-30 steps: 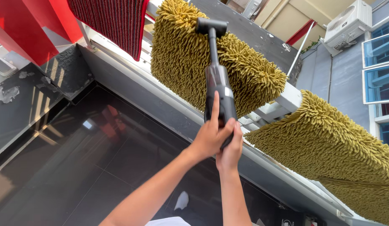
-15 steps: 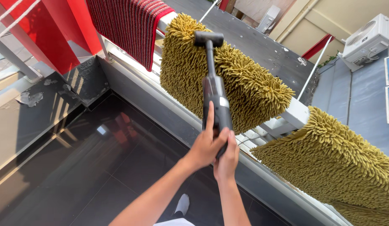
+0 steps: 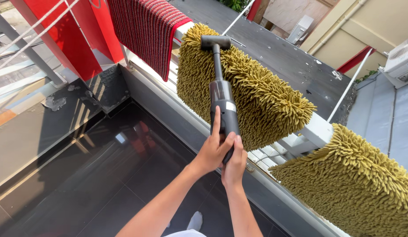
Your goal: The person uses a handheld vacuum cleaner to clean two green shag rugs hanging on a balcony railing, moving the nozzle across the surface of each one.
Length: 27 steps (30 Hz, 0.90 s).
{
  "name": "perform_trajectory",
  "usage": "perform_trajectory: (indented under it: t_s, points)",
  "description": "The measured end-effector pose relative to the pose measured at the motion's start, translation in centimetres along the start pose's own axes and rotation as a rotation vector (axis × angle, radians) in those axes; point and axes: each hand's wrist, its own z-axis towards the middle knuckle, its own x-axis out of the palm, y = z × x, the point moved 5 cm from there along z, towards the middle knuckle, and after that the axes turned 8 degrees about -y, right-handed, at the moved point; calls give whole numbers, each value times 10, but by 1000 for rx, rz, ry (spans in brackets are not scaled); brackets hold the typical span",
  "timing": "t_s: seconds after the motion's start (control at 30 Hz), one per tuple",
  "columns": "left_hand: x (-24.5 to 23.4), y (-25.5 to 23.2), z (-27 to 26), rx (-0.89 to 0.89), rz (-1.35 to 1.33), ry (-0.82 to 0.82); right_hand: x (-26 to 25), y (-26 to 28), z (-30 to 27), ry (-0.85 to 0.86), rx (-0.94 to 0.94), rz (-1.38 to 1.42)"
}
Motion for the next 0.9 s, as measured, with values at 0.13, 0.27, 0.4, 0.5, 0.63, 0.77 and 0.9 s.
perform_trajectory:
  t_s: [0.13, 0.27, 0.4, 0.5, 0.63, 0.77, 0.9]
  points:
    - [-8, 2, 51, -43, 52, -65, 25, 8, 46, 39, -17, -13]
    - [-12, 3, 60, -155, 44, -69, 30, 3, 59, 70, -4, -1]
    - [3, -3, -1, 40, 25, -58, -6, -8, 11, 34, 4, -20]
    - [5, -3, 0, 25, 16, -49, -13, -6, 4, 41, 55, -40]
    - [-8, 8, 52, -176, 10, -103, 23, 2, 61, 66, -11, -35]
    - [-15, 5, 80, -15, -22, -115, 45, 8, 83, 138, -4, -3]
    - [-5, 6, 37, -24, -20, -98, 15, -5, 50, 96, -3, -33]
